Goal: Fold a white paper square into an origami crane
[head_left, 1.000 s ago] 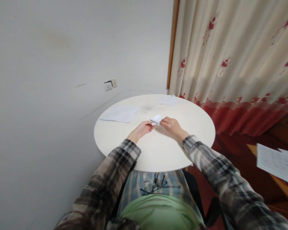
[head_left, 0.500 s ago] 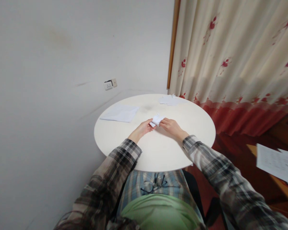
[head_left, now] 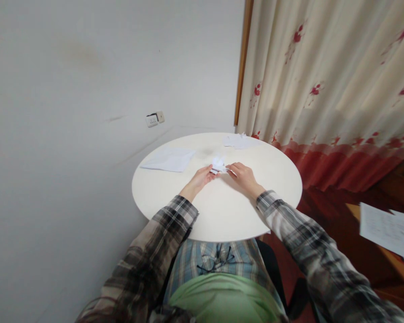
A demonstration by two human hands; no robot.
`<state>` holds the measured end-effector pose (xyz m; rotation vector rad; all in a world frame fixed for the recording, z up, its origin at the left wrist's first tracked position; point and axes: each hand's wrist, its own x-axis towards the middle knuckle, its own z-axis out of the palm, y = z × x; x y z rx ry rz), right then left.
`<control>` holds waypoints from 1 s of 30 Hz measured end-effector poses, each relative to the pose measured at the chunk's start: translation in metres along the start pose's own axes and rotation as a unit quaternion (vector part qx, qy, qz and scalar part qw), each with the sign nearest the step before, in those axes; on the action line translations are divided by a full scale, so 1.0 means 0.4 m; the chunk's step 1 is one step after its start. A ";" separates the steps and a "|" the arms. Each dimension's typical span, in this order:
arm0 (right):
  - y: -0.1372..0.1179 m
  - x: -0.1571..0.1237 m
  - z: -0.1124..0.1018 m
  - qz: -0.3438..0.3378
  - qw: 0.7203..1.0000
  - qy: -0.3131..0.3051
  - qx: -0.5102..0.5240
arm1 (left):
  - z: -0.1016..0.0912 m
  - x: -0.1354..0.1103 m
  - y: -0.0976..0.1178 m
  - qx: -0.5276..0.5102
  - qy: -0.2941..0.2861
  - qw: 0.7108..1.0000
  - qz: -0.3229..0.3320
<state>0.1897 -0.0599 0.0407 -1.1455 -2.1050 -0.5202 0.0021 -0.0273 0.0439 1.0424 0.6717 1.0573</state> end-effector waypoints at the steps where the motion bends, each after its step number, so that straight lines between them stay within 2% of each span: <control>1: 0.000 0.000 0.000 0.022 0.999 0.017 0.016 | -0.001 0.002 -0.001 -0.009 0.003 1.000 0.007; 4: -0.001 0.000 0.001 0.073 0.994 0.060 0.055 | -0.003 0.008 -0.003 -0.030 0.001 0.999 0.015; 6: 0.000 0.000 0.002 0.084 0.991 0.071 0.069 | -0.005 0.009 -0.003 -0.034 -0.015 0.999 0.012; 13: 0.007 0.000 0.013 0.053 0.993 0.066 0.081 | -0.004 0.003 0.001 -0.057 -0.059 0.997 -0.014; 16: 0.008 0.000 0.016 0.042 0.992 0.086 0.086 | -0.003 0.005 0.006 -0.092 -0.052 0.994 -0.020; 19: 0.004 0.000 0.014 0.031 0.991 0.081 0.105 | -0.001 0.004 0.011 -0.117 -0.037 0.992 -0.023; 25: -0.001 -0.001 0.015 0.001 0.992 0.052 0.118 | 0.008 -0.006 0.018 -0.112 -0.042 0.992 -0.047; 30: 0.000 0.000 0.022 -0.005 0.989 0.076 0.124 | 0.011 -0.008 0.022 -0.119 -0.035 0.991 -0.052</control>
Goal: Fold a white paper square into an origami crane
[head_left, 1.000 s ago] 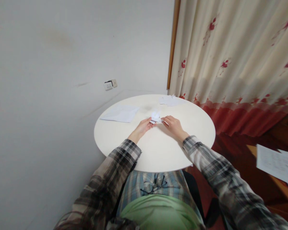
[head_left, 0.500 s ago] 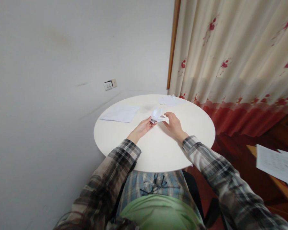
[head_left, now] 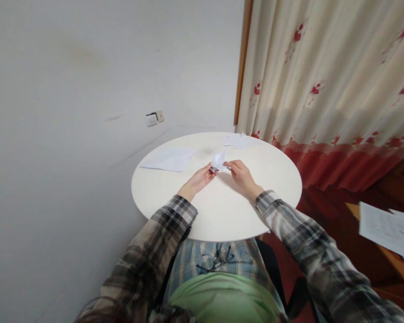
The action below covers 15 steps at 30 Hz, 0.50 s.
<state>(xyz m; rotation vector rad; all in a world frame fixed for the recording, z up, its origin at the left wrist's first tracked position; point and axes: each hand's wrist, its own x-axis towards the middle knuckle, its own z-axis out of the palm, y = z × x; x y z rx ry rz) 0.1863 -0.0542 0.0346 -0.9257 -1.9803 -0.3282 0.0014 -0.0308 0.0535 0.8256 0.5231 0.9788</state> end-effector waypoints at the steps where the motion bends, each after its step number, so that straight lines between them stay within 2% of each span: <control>1: -0.001 0.001 -0.001 -0.004 1.000 0.003 -0.001 | 0.001 0.000 0.000 -0.002 0.001 1.000 -0.001; 8: -0.012 0.007 -0.019 -0.021 0.999 -0.006 -0.037 | 0.001 -0.003 -0.002 -0.002 -0.007 1.000 -0.012; 15: -0.019 0.009 -0.025 -0.024 0.992 -0.023 -0.119 | -0.006 0.001 -0.009 0.014 -0.028 1.000 0.003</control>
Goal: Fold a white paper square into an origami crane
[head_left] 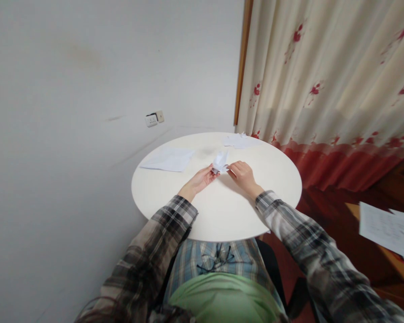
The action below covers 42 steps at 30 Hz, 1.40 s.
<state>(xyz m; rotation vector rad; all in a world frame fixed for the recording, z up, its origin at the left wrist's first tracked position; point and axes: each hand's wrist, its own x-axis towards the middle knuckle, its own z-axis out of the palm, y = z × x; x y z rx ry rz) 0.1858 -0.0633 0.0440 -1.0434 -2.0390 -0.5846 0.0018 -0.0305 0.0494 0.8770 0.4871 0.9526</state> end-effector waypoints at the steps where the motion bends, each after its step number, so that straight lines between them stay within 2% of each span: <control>1: -0.002 -0.001 0.001 0.005 1.000 -0.005 0.003 | 0.000 0.001 -0.002 0.004 0.000 1.000 0.008; 5: -0.007 -0.003 0.008 0.043 0.996 -0.006 0.074 | -0.001 0.001 -0.008 0.028 0.001 0.999 0.040; 9: -0.010 -0.003 0.012 0.144 0.971 -0.005 0.189 | -0.001 0.001 -0.014 0.074 0.003 0.996 0.057; 13: -0.010 0.001 0.018 0.252 0.913 -0.011 0.320 | 0.001 0.001 -0.015 0.097 0.018 0.992 0.075; 18: -0.014 0.010 0.030 0.311 0.828 -0.041 0.465 | 0.001 -0.001 -0.014 0.102 0.041 0.990 0.090; 21: -0.017 0.014 0.031 0.331 0.797 -0.040 0.504 | -0.001 0.001 -0.014 0.102 0.045 0.989 0.096; 26: -0.016 0.014 0.034 0.344 0.763 -0.055 0.545 | -0.008 0.007 -0.017 0.107 0.044 0.987 0.113; 28: -0.015 0.013 0.038 0.345 0.760 -0.047 0.549 | -0.012 0.010 -0.019 0.113 0.047 0.985 0.123; 31: -0.018 0.012 0.040 0.337 0.773 -0.029 0.536 | -0.019 0.015 -0.019 0.118 0.065 0.981 0.138; 37: -0.027 0.010 0.027 0.308 0.837 0.004 0.453 | -0.020 0.019 -0.016 0.108 0.106 0.977 0.154; 42: -0.022 0.005 0.027 0.302 0.872 0.012 0.385 | -0.015 0.017 -0.014 0.104 0.122 0.973 0.166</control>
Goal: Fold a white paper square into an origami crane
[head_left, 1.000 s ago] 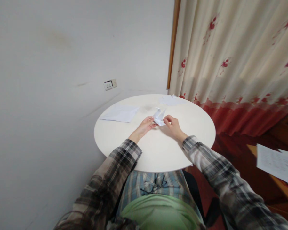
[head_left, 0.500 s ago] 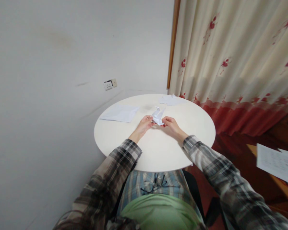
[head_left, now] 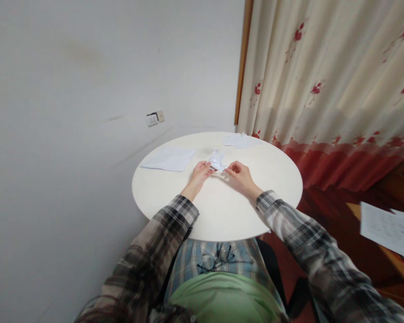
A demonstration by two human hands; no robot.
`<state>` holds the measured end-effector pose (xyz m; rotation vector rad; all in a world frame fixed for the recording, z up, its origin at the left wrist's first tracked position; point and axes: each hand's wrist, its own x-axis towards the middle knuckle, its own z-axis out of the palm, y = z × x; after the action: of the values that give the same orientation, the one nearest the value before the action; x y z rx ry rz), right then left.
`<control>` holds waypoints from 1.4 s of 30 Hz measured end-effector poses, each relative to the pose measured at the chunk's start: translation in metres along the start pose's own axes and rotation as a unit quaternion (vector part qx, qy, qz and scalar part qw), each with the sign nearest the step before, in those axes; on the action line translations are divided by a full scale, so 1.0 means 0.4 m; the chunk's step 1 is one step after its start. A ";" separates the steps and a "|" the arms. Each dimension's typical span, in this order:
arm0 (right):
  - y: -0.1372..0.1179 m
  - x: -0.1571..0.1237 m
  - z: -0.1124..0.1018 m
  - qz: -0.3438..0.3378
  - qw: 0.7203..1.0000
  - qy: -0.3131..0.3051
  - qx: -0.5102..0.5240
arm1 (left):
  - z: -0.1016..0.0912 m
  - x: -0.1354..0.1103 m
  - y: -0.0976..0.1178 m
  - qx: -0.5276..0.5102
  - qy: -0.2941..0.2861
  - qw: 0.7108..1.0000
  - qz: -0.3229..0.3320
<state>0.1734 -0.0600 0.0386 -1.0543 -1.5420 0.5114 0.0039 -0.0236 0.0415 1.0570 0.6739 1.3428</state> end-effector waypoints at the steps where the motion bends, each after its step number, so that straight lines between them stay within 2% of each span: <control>1: 0.002 0.000 0.000 -0.002 1.000 -0.006 -0.008 | 0.000 0.000 0.000 0.002 0.001 1.000 0.000; 4: 0.004 0.001 0.000 -0.011 1.000 -0.017 -0.024 | -0.001 -0.001 -0.001 0.011 -0.002 1.000 -0.002; 9: -0.001 0.001 -0.003 -0.044 0.997 0.020 -0.057 | -0.004 0.000 -0.007 0.030 -0.029 0.999 -0.001; 15: -0.003 0.002 -0.007 -0.067 0.995 0.028 -0.064 | -0.010 0.002 -0.013 0.032 -0.041 0.999 -0.003; 22: 0.008 0.005 0.001 -0.013 1.000 -0.011 0.013 | -0.005 -0.004 -0.007 0.030 -0.027 0.999 -0.010; 28: 0.013 0.006 0.001 0.005 0.999 0.000 0.040 | -0.001 -0.005 -0.003 0.038 -0.031 0.998 -0.026; 37: -0.006 0.005 -0.002 -0.027 0.999 0.040 0.018 | 0.000 -0.005 -0.002 0.043 -0.052 0.997 -0.022; 42: -0.010 0.006 -0.006 -0.031 0.999 0.043 0.009 | 0.001 -0.004 -0.003 0.045 -0.051 0.997 -0.027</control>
<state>0.1744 -0.0606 0.0436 -1.0003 -1.4878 0.4313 0.0044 -0.0252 0.0401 1.1637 0.6873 1.2128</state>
